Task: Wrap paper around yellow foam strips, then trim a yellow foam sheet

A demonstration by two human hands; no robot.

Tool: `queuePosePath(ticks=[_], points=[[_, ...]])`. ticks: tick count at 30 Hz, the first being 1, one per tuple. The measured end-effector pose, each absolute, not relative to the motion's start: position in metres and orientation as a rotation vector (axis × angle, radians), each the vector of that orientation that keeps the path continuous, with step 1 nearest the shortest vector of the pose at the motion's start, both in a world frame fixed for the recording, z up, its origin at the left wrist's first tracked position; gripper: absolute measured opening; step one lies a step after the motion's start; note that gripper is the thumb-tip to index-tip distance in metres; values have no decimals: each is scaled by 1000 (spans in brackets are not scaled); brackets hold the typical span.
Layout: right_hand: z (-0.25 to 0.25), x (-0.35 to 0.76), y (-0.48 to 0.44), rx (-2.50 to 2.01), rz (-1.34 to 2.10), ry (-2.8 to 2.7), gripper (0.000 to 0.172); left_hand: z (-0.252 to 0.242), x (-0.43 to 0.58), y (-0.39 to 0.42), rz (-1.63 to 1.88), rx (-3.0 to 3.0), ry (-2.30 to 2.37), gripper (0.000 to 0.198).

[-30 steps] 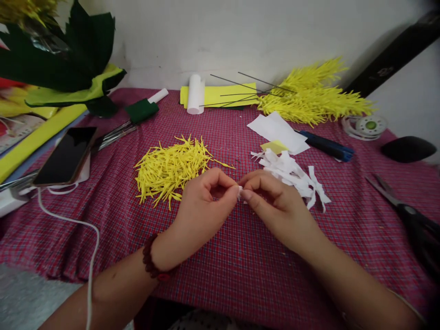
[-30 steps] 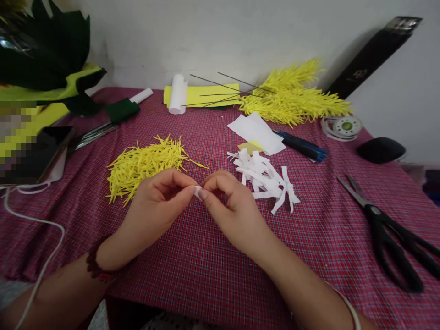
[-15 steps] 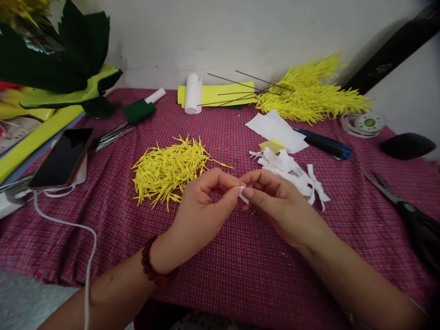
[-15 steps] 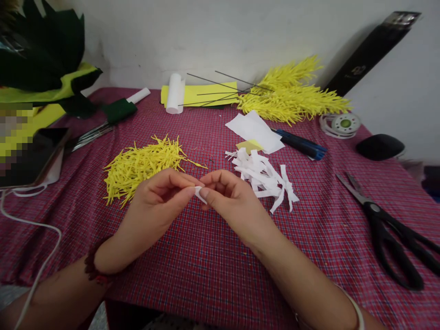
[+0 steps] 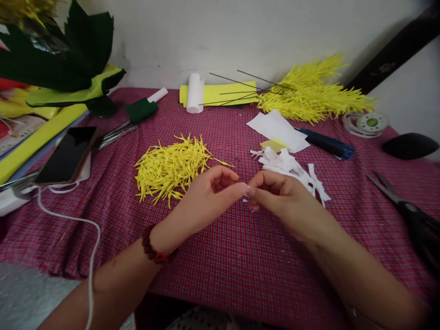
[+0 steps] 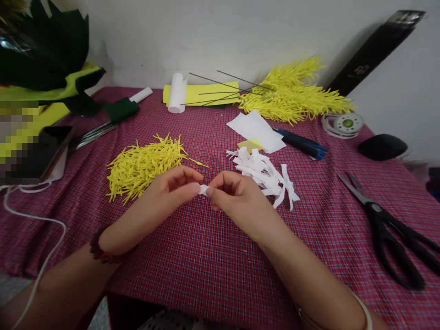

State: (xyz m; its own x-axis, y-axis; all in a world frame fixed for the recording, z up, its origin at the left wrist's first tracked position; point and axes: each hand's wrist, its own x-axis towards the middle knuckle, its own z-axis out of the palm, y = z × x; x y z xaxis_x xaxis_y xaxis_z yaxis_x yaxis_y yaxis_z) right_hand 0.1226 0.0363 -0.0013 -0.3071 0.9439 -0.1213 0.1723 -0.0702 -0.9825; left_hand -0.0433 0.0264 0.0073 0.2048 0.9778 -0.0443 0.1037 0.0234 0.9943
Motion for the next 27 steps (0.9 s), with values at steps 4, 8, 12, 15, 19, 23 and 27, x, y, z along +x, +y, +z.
queuePosePath(ticks=[4,8,12,15,19,23,27], points=[[1,122,36,-1231,1499,-1584,12,9,-42,23,860,1475,1186,20],[3,127,40,-1206,1371,-1533,11,7,-46,24,945,1210,1125,21],[3,131,38,-1064,1140,-1620,14,4,-49,26,995,898,1003,22],[2,127,32,-939,1035,-1878,46,1,-48,25,957,691,886,15],[2,120,26,-919,970,-1969,40,-3,-44,22,917,580,828,12],[3,119,25,-967,845,-1926,17,-2,-42,21,894,580,845,15],[5,118,24,-978,886,-1841,10,2,-42,18,914,624,866,21]])
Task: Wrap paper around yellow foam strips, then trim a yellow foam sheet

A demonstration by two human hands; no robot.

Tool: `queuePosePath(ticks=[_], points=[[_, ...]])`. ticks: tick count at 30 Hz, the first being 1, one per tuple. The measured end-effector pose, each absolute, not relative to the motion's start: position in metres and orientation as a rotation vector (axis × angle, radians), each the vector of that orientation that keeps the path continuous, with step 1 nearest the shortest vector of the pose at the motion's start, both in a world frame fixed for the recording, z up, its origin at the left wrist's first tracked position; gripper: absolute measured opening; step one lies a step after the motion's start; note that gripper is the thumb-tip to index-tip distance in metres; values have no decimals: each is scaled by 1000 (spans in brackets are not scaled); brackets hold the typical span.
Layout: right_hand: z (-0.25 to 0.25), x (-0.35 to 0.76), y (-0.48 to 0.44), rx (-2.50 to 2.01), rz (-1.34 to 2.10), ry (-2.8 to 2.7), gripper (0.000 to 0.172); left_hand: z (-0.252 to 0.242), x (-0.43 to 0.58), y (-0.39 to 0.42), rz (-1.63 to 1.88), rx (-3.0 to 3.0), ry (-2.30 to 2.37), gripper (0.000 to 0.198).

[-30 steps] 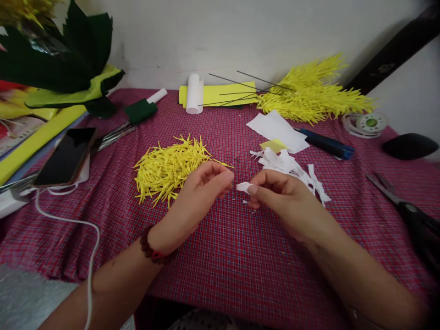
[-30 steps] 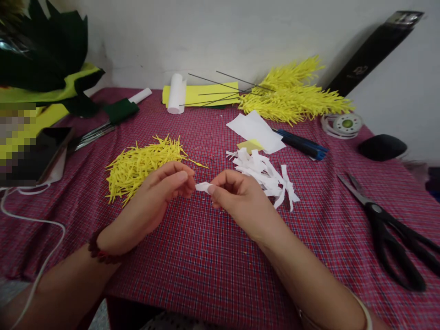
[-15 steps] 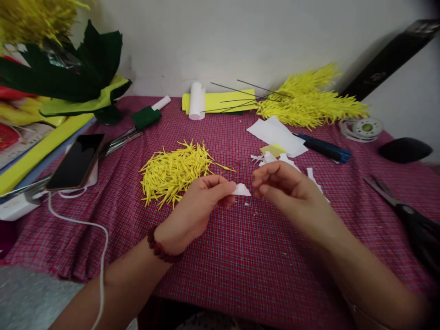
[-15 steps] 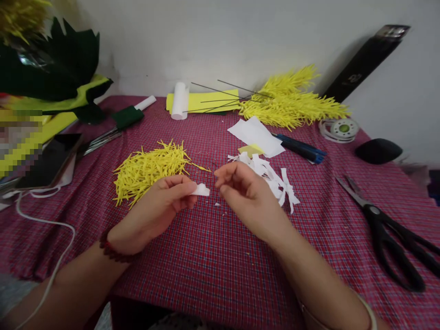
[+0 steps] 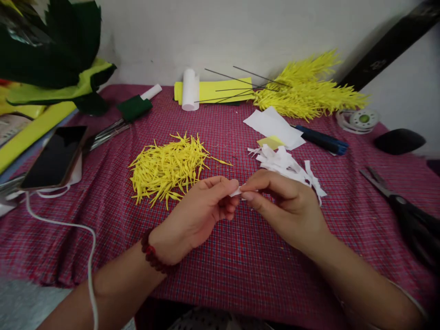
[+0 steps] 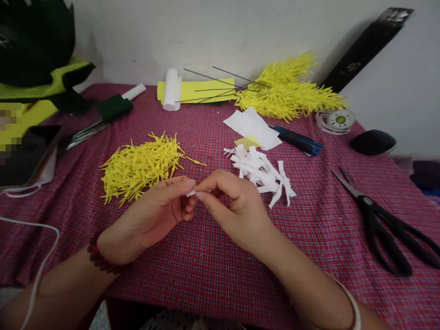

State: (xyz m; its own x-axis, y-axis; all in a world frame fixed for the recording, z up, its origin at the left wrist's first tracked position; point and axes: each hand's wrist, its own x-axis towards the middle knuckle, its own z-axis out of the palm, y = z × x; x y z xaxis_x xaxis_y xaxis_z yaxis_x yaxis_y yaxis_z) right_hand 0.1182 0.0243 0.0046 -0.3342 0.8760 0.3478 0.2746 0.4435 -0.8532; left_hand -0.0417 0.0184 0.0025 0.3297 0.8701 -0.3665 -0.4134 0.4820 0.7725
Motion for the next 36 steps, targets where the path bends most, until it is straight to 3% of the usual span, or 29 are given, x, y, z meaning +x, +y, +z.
queuePosePath(ticks=[7,15,31,36], points=[[0,116,28,-1024,1277,-1434,12,11,-38,13,1131,1056,883,18],[-1,116,27,-927,1448,-1285,12,9,-37,8,1310,1632,1087,7],[-3,116,28,-880,1301,-1307,12,9,-37,11,1296,1277,935,16],[-3,113,25,-923,1223,-1357,12,0,-35,13,1178,1067,921,11]])
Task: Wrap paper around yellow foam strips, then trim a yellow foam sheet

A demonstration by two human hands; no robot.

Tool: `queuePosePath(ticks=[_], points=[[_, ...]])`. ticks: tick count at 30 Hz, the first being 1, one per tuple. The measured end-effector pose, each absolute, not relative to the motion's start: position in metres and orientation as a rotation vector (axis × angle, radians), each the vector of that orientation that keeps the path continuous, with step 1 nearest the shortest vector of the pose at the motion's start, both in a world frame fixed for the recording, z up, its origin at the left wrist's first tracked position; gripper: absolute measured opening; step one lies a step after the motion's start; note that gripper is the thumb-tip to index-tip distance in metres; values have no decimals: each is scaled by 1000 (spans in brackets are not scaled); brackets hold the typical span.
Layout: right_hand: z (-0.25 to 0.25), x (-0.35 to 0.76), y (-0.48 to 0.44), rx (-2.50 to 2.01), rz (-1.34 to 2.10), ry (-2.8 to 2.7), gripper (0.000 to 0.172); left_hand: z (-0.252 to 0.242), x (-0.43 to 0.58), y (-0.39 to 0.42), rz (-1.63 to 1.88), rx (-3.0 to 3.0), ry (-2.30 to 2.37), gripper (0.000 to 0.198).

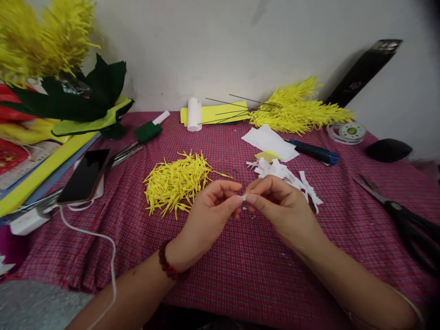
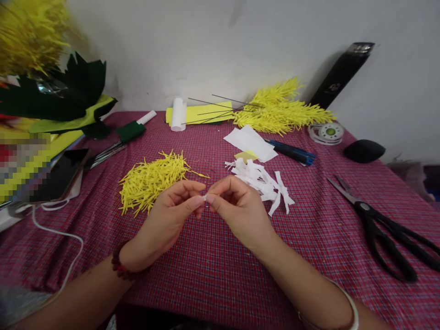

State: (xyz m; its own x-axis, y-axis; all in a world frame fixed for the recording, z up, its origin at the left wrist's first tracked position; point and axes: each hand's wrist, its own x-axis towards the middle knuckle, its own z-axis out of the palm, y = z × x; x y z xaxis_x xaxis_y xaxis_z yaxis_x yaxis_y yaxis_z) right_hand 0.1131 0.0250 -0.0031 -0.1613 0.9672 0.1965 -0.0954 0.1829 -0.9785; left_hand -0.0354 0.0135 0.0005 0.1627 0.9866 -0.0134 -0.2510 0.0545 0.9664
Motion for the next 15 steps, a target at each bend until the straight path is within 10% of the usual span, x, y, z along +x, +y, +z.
queuePosePath(ticks=[15], points=[[1,131,40,-1005,1121,-1349,6,16,-42,12,1082,1386,1226,16]])
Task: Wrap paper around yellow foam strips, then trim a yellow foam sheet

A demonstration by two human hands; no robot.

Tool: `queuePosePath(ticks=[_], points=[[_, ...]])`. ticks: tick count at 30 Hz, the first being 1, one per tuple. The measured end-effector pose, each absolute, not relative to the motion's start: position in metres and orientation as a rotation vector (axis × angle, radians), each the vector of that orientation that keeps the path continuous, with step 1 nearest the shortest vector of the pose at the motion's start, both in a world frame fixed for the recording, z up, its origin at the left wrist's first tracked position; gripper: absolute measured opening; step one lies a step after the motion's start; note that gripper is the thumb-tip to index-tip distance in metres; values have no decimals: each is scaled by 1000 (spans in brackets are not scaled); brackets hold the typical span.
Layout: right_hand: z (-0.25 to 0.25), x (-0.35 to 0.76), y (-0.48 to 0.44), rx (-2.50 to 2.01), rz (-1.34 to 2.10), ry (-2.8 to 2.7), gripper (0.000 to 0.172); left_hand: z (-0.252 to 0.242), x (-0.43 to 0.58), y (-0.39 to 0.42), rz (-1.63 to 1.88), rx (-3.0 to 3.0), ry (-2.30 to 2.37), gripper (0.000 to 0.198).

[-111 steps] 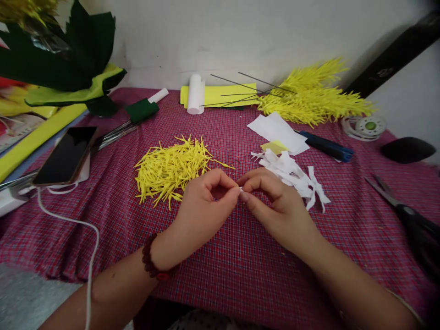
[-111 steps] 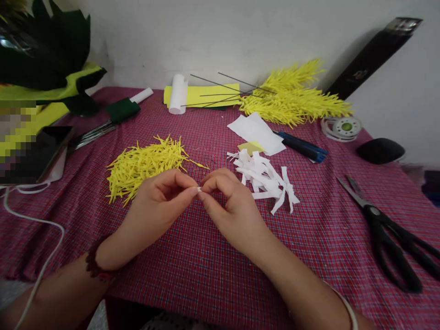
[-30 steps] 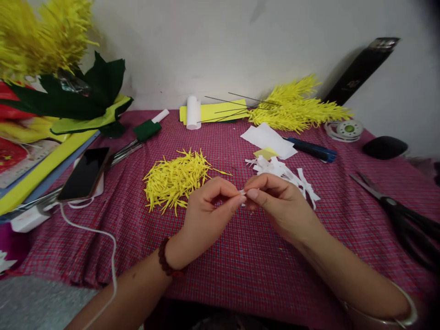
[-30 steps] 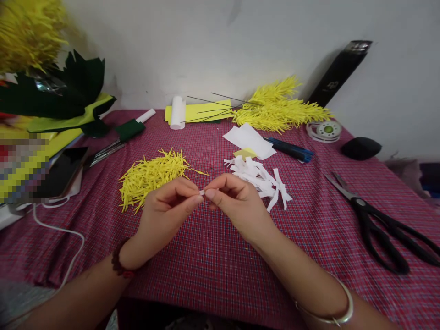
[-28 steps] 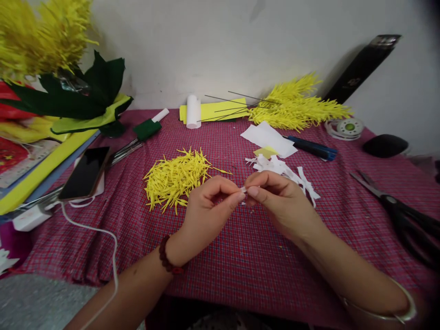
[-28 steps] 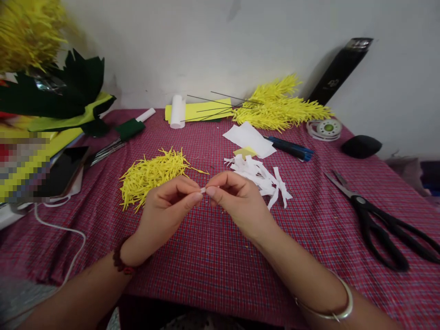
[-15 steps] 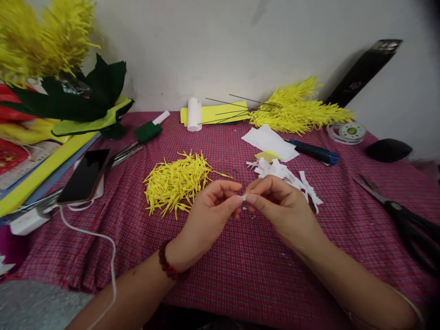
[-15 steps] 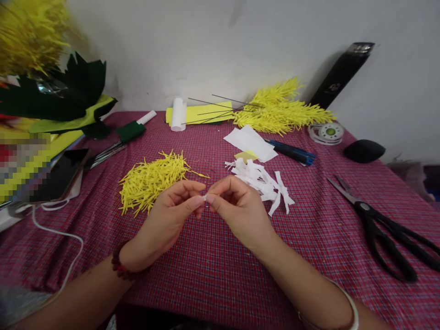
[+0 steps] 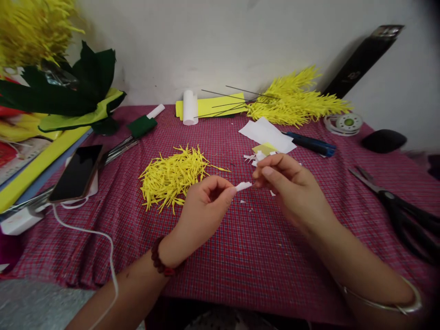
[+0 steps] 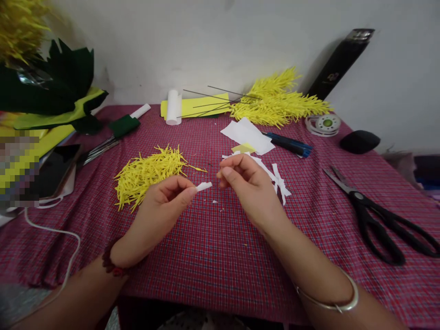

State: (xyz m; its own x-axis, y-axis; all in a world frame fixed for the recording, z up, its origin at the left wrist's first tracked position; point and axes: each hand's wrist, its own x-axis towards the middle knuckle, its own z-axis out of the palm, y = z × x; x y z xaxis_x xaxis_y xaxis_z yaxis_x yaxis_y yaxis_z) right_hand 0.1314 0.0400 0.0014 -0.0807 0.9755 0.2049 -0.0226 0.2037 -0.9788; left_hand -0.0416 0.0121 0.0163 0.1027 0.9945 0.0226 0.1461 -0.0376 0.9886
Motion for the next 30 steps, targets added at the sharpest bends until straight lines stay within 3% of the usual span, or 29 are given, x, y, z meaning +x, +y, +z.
queuePosePath(ticks=[4,8,16,23,30], points=[[11,134,33,-963,1147,-1892,32,15,-38,11,983,1407,1192,13],[14,134,31,-1003,1194,-2169,40,12,-40,11,865,1329,1069,12],[11,129,30,-997,1057,-2033,30,7,-42,15,937,892,858,28],[6,125,28,-1029,1023,-1975,30,8,-42,15,1043,1116,852,12],[9,118,24,-1017,998,-1789,13,8,-43,15,940,918,815,12]])
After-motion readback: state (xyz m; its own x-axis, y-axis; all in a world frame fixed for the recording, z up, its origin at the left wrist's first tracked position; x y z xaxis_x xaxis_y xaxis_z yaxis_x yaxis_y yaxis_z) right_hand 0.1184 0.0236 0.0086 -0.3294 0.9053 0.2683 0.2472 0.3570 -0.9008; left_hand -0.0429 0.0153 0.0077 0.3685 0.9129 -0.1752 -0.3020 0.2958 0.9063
